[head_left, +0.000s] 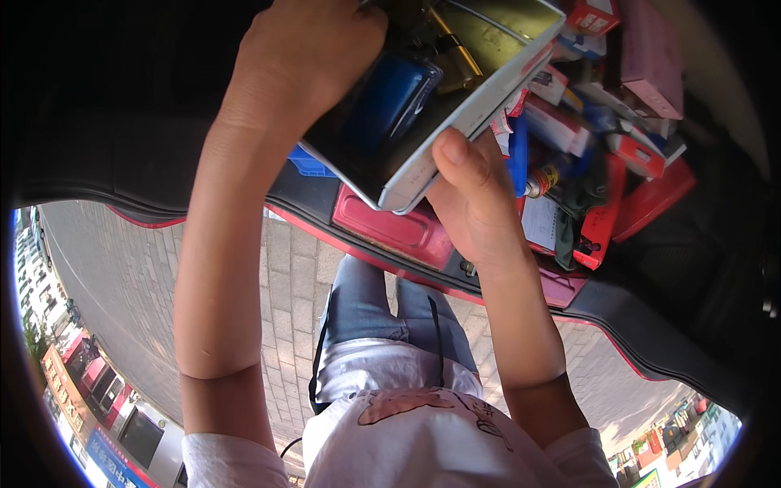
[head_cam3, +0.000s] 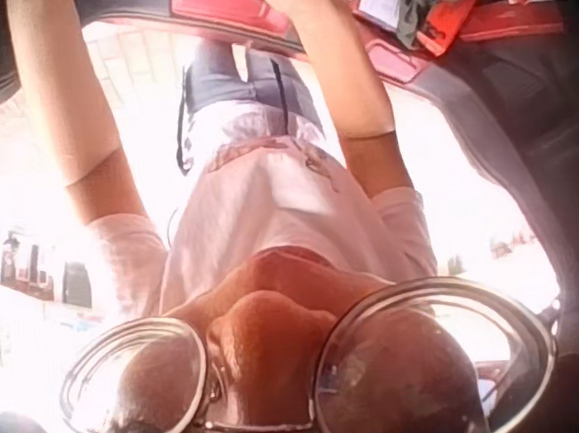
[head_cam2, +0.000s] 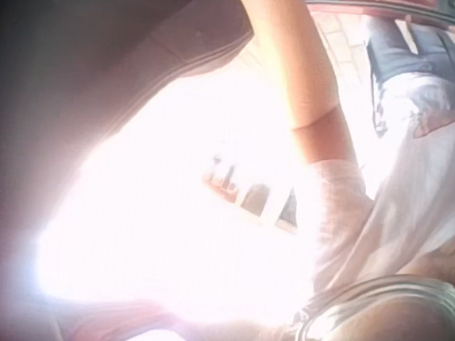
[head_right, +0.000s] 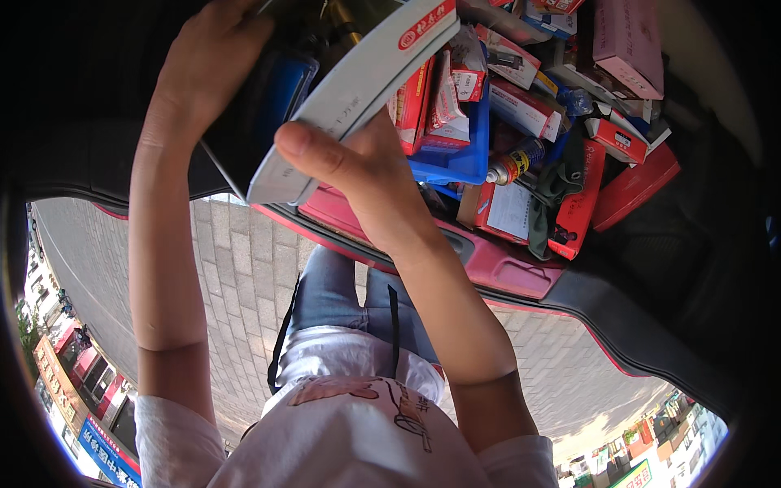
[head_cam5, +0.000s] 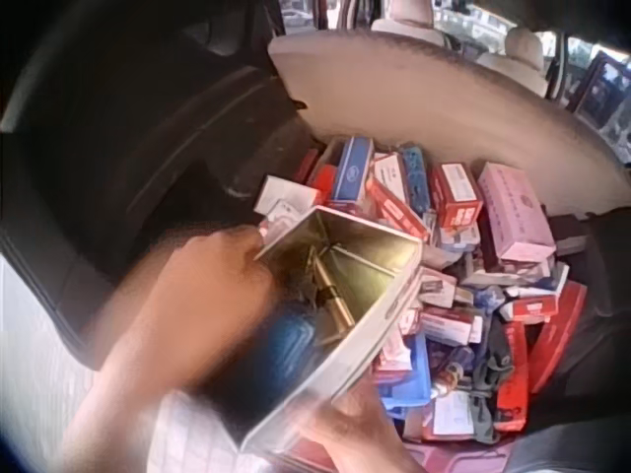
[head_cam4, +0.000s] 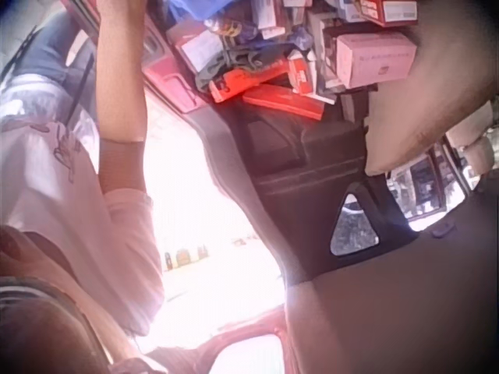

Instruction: The person opens the trunk of a red car and sorts through various items including boxes, a yellow rope, and a gray cloth. They move items around, pick up and place down boxes, and handle a coiled rope and cloth before closing the trunk.

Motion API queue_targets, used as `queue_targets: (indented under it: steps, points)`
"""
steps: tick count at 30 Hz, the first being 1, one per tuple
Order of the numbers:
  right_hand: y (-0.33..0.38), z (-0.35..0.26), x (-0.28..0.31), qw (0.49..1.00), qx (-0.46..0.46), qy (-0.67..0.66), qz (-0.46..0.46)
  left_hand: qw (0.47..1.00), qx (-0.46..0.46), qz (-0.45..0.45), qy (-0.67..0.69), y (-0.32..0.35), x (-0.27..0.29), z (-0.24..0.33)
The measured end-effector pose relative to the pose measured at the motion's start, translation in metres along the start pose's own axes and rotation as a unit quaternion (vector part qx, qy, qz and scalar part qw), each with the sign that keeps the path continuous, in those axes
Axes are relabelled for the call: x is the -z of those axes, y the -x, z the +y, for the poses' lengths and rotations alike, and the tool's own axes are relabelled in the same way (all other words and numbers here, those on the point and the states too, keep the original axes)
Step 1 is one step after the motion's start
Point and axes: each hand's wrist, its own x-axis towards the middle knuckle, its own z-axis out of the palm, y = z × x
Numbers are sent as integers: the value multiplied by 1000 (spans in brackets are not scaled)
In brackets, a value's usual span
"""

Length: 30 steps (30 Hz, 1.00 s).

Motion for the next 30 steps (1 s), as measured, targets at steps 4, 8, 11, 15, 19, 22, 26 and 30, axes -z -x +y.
queue_targets:
  steps: [4, 8, 11, 15, 19, 22, 26, 30]
  points:
    - [41, 12, 26, 992, -22, -110, 66, 919, -59, 352, 167, 40, -117, 21]
    - [78, 32, 70, 967, -59, -222, 108, 818, -103, 238, 514, 44, -178, 8]
    - [100, 44, 85, 955, -51, -274, 101, 720, -137, 166, 660, 39, -214, -1]
    - [125, 45, 108, 951, -39, -261, 161, 746, -149, 199, 618, 54, -233, -1]
    - [142, 26, 139, 957, -4, -193, 215, 787, -153, 149, 578, 99, -241, -46]
    - [151, 10, 160, 962, -1, -153, 225, 709, -61, -84, 697, 164, -230, -88]
    - [142, 14, 160, 965, -13, -186, 187, 676, -12, -209, 707, 184, -266, -114]
    - [126, 31, 138, 962, -34, -196, 184, 882, 46, 12, 469, 116, -354, -161]
